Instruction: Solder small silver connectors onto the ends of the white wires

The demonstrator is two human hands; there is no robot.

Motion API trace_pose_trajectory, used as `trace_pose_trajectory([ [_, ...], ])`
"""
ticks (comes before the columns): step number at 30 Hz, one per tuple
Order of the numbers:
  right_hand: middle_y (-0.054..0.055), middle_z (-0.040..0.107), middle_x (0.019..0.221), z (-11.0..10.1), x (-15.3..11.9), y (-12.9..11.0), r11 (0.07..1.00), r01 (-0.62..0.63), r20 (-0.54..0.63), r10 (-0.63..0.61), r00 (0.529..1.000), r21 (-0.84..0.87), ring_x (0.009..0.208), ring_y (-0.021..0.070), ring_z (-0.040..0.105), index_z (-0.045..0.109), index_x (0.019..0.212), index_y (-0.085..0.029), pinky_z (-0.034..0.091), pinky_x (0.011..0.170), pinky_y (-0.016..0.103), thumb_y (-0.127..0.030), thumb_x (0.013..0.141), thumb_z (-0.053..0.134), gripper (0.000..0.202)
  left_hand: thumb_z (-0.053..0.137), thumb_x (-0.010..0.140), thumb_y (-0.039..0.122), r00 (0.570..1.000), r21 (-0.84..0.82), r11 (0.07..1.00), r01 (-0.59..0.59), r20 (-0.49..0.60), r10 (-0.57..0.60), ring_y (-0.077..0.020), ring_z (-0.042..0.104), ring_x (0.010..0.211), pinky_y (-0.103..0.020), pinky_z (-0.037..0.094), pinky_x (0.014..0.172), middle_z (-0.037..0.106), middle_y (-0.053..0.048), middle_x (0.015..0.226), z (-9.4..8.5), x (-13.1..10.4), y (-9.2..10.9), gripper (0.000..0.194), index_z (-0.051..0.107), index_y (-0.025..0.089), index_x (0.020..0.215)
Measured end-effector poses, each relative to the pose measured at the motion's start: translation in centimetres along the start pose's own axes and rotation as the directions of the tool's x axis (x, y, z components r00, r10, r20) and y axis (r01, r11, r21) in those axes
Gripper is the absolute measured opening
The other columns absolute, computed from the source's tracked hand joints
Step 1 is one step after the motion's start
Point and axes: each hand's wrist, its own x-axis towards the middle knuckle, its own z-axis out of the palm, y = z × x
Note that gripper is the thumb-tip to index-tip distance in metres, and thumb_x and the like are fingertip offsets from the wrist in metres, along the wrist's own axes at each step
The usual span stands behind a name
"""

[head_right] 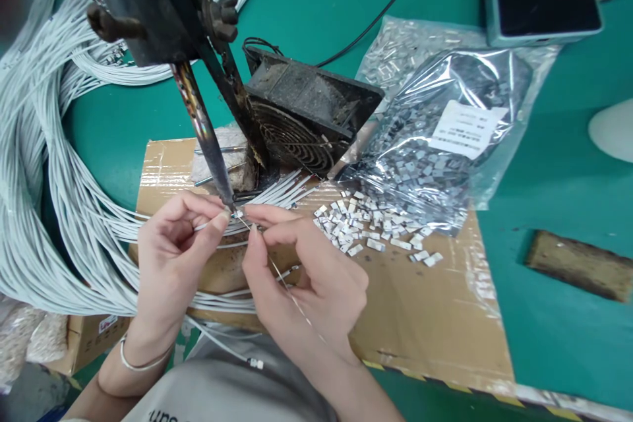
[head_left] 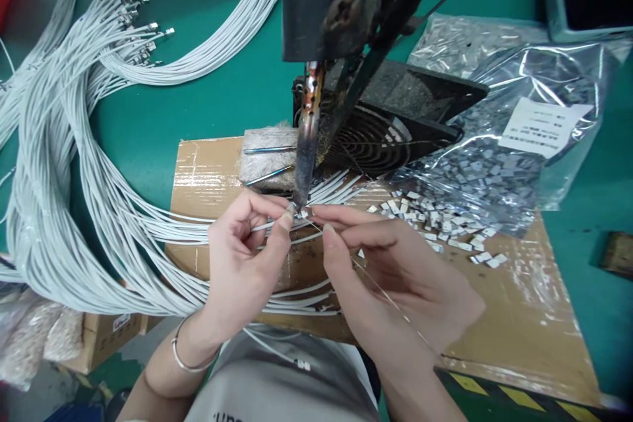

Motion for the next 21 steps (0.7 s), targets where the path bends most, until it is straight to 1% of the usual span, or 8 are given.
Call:
trace_pose_trajectory([
  [1,0.004,0.087,0.106,0.01,0.01,0.00,1.000,0.000,0.000,0.000,1.000,-0.003,0.095,0.0221,0.085,0.069,0.085,-0.026,0.067,0.072,0.031,-0.012,0.096,0.074,0.018,0.079,0.087,0.011,1.000,-0.001,1.000,0.000,-0.003,0.000,-0.0086,0.047,0.056,-0.023,0.035,0.049,0.080,-0.002,0.090,0.03,0.00,0.04,0.015,0.073,0.020,0.077],
  [3,0.005,0.087,0.106,0.00,0.00,0.02,1.000,-0.005,-0.004,0.005,1.000,-0.020,0.096,0.0232,0.085,0.068,0.085,-0.026,0.068,0.072,0.033,-0.014,0.097,0.073,0.018,0.079,0.086,0.011,1.000,-0.005,1.000,-0.003,-0.011,0.003,-0.0089,0.047,0.055,-0.024,0.036,0.049,0.080,-0.003,0.089,0.08,0.00,0.12,0.015,0.073,0.020,0.076],
  [7,0.006,0.087,0.109,-0.23,-0.05,0.20,0.999,0.008,0.023,-0.007,1.000,-0.053,0.101,0.0245,0.085,0.068,0.086,-0.026,0.070,0.083,0.038,-0.015,0.099,0.073,0.018,0.080,0.085,0.010,1.000,-0.007,1.000,-0.001,-0.008,0.001,-0.0086,0.047,0.056,-0.023,0.037,0.050,0.080,-0.002,0.088,0.10,-0.08,0.20,0.015,0.072,0.020,0.076],
  [10,0.004,0.087,0.113,-0.50,-0.03,0.45,0.999,0.035,0.059,-0.034,0.998,-0.014,0.104,0.0223,0.084,0.069,0.090,-0.026,0.067,0.087,0.035,-0.008,0.096,0.074,0.019,0.080,0.086,0.011,1.000,-0.006,1.000,0.006,-0.007,-0.006,-0.0081,0.046,0.055,-0.023,0.037,0.050,0.080,-0.002,0.089,0.06,-0.12,0.22,0.015,0.072,0.020,0.076],
  [13,0.002,0.086,0.114,-0.63,0.03,0.57,0.999,0.049,0.074,-0.050,0.996,0.011,0.105,0.0195,0.084,0.070,0.092,-0.025,0.065,0.088,0.031,-0.003,0.093,0.076,0.023,0.080,0.086,0.012,1.000,0.007,1.000,0.003,-0.017,-0.002,-0.0082,0.045,0.054,-0.023,0.034,0.047,0.080,-0.003,0.089,0.04,-0.10,0.27,0.015,0.072,0.020,0.076],
  [16,0.001,0.086,0.114,-0.60,0.08,0.48,0.999,0.050,0.068,-0.050,0.996,0.003,0.105,0.0194,0.084,0.070,0.092,-0.025,0.066,0.086,0.031,-0.003,0.092,0.076,0.022,0.081,0.084,0.011,1.000,0.016,1.000,-0.007,-0.025,0.007,-0.0089,0.047,0.055,-0.023,0.035,0.047,0.080,-0.003,0.088,0.09,-0.04,0.36,0.015,0.072,0.019,0.075],
  [21,0.003,0.087,0.111,-0.47,0.04,0.23,0.999,0.037,0.048,-0.036,0.998,-0.024,0.102,0.0230,0.085,0.070,0.088,-0.026,0.068,0.088,0.035,-0.008,0.095,0.075,0.019,0.081,0.085,0.012,1.000,0.020,1.000,-0.007,-0.030,0.008,-0.0103,0.052,0.057,-0.023,0.037,0.047,0.080,-0.004,0.087,0.11,-0.01,0.34,0.015,0.073,0.020,0.075],
])
